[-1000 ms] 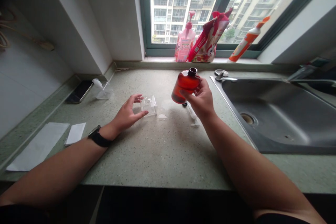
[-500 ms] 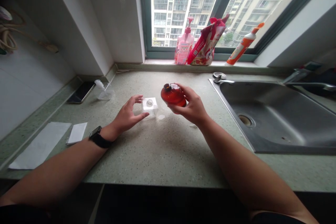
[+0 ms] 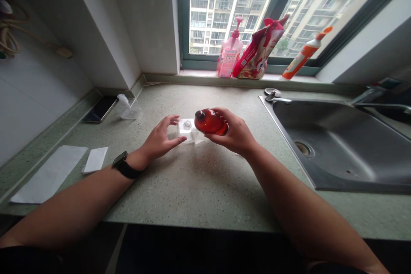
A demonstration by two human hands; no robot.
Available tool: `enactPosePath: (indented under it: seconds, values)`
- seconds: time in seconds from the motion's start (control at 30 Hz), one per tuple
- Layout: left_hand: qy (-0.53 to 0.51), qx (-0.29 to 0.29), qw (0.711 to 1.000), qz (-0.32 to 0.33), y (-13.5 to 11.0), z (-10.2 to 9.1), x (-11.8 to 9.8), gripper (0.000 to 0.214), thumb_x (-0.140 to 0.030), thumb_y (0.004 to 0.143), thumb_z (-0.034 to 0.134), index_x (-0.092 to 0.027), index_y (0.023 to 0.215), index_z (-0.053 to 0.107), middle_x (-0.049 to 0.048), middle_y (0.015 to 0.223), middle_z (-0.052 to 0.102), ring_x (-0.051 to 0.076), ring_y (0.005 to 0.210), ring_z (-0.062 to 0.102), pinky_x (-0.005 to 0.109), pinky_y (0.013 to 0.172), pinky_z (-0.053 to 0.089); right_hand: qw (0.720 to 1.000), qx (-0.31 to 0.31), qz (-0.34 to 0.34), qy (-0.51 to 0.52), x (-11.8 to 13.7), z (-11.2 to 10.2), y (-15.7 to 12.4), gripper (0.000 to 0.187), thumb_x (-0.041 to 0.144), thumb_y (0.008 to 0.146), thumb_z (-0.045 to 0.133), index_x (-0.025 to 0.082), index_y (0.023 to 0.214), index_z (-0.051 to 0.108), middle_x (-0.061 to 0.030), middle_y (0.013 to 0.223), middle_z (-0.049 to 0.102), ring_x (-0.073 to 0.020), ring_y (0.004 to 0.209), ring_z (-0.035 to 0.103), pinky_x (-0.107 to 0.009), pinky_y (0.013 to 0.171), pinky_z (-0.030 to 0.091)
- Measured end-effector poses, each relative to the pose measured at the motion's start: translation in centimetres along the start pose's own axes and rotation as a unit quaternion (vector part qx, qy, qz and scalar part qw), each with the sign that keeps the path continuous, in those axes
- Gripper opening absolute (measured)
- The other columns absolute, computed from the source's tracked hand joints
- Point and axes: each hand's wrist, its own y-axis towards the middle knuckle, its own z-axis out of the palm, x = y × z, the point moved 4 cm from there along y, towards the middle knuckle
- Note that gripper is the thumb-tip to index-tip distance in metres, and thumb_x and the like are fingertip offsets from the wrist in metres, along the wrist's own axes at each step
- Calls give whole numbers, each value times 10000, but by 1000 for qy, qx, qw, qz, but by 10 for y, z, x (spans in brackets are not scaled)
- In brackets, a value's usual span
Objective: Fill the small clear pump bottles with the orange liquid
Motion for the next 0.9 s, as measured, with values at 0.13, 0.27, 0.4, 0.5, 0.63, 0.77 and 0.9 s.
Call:
enactPosePath:
  seconds: [0.13,0.27,0.4,0.5,0.63,0.77,0.9]
  values:
    - [0,-3,1000,0,0,0,0,694,-403,912,886,-233,1481,527,147,1471,664,312,1284,713,522,1155,576,1000,1,-22,-18,5,-1,3,707,503,761,871,278,1409,700,-118,1341,798,-370,1175,769,-551,1038,616]
    - [2,-2,1000,2,0,1,-1,699,-398,911,888,-230,1482,521,149,1469,669,310,1291,711,519,1160,573,999,2,-24,-31,6,-3,4,713,506,777,853,295,1441,698,-110,1326,801,-369,1153,770,-557,1026,617]
    - [1,2,1000,3,0,1,-1,703,-410,914,885,-233,1487,518,149,1472,670,309,1272,720,522,1147,582,998,10,-34,-51,7,-4,4,726,487,787,845,305,1471,685,-109,1353,790,-369,1172,759,-552,1034,611]
    - [2,4,1000,2,0,1,-2,706,-413,915,884,-236,1493,517,149,1474,670,311,1269,723,528,1144,584,998,15,-31,-61,5,-5,4,736,490,783,838,313,1480,683,-105,1367,785,-378,1189,753,-560,1047,603]
    - [-3,6,1000,-1,-1,1,-3,701,-412,917,886,-233,1488,520,148,1479,669,312,1279,722,525,1148,586,997,17,-32,-67,4,-6,4,728,484,791,824,310,1484,689,-109,1363,782,-373,1165,761,-544,1031,612]
    - [-7,14,1000,-5,-1,3,-4,702,-393,915,891,-227,1484,515,151,1487,669,313,1288,724,527,1152,589,997,17,-39,-71,4,-6,4,734,476,795,826,303,1494,687,-116,1378,774,-372,1174,758,-542,1030,614]
    - [-10,20,1000,-9,0,4,-5,695,-376,925,884,-239,1493,506,153,1504,666,319,1307,722,541,1158,588,996,20,-34,-74,2,-4,4,736,472,798,815,313,1504,681,-113,1388,768,-373,1185,753,-549,1042,609]
